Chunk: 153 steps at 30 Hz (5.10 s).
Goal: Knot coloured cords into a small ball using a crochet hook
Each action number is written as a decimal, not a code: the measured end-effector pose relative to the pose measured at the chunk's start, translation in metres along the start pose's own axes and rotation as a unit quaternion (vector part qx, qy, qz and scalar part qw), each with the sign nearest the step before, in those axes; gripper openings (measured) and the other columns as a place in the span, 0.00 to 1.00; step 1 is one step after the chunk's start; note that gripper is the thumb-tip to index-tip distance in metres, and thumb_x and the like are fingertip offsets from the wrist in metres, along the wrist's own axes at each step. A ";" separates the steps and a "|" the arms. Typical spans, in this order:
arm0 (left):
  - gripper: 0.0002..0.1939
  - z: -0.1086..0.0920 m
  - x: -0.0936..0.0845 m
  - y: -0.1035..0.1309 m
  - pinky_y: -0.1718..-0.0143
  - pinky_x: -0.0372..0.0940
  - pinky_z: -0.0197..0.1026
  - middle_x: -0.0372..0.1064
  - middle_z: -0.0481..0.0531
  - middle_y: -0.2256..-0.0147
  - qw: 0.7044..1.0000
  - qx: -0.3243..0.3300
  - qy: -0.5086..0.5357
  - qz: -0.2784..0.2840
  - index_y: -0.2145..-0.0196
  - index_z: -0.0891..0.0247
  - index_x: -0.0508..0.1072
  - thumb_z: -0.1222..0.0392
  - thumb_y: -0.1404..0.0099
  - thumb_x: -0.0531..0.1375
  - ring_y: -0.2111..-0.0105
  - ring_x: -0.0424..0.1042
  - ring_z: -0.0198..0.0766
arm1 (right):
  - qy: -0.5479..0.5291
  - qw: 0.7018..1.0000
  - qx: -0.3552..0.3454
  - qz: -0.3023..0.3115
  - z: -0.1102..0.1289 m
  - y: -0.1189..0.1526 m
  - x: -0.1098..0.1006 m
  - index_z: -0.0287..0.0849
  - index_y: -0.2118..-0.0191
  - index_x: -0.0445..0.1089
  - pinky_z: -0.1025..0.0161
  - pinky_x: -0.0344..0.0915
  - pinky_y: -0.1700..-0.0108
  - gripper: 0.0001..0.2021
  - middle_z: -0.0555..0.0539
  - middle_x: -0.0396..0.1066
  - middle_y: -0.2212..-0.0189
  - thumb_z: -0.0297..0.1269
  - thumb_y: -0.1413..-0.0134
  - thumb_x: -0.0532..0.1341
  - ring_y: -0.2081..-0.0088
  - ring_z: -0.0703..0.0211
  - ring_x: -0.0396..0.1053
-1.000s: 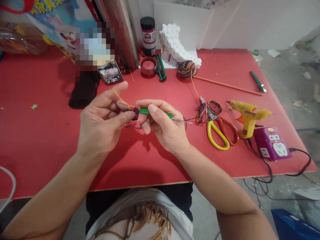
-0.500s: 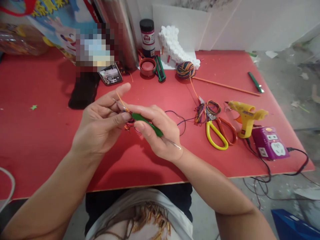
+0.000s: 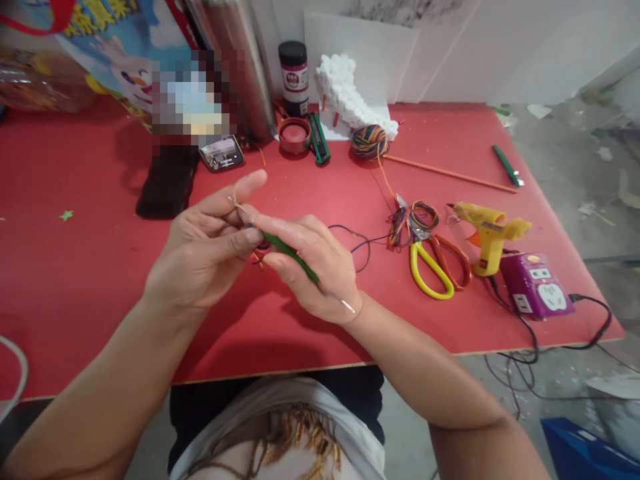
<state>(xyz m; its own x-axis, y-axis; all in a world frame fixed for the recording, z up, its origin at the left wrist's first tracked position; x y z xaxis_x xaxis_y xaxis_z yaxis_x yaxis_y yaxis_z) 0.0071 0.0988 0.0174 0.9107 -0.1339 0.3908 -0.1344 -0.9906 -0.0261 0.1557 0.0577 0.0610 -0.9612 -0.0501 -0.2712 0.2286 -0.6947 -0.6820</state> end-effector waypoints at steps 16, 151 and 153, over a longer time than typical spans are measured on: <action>0.28 -0.023 -0.014 -0.001 0.67 0.77 0.39 0.75 0.47 0.69 0.997 0.037 -0.067 -0.015 0.48 0.51 0.85 0.65 0.46 0.79 0.69 0.77 0.36 | -0.113 0.991 0.072 0.004 -0.017 -0.008 -0.007 0.50 0.43 0.80 0.54 0.75 0.61 0.14 0.47 0.77 0.67 0.40 0.27 0.61 0.67 0.56 0.74; 0.34 0.019 -0.032 -0.012 0.57 0.74 0.34 0.79 0.48 0.64 0.990 0.090 -0.089 -0.063 0.41 0.54 0.82 0.64 0.45 0.79 0.64 0.77 0.32 | -0.263 0.936 0.235 -0.009 -0.085 0.003 0.022 0.41 0.52 0.76 0.66 0.65 0.71 0.15 0.52 0.74 0.71 0.49 0.29 0.64 0.75 0.68 0.65; 0.35 0.020 -0.029 -0.012 0.57 0.74 0.34 0.78 0.47 0.65 0.992 0.085 -0.070 -0.059 0.41 0.53 0.82 0.64 0.46 0.80 0.65 0.76 0.32 | -0.202 0.960 0.192 0.002 -0.074 0.002 0.015 0.42 0.47 0.76 0.65 0.69 0.68 0.14 0.50 0.76 0.68 0.46 0.26 0.61 0.73 0.67 0.69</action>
<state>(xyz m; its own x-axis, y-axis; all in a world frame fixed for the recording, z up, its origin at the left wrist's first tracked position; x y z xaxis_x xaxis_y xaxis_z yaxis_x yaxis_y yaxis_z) -0.0100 0.1142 -0.0116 0.9629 -0.0071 0.2697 0.0339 -0.9885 -0.1473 0.1532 0.1090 0.0051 -0.9596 -0.2736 0.0652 0.2331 -0.9032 -0.3604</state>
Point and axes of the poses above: each hand's wrist, its own y-axis away from the middle knuckle, its own x-axis out of the palm, z = x × y, the point moved 10 cm from there along -y, towards the middle knuckle
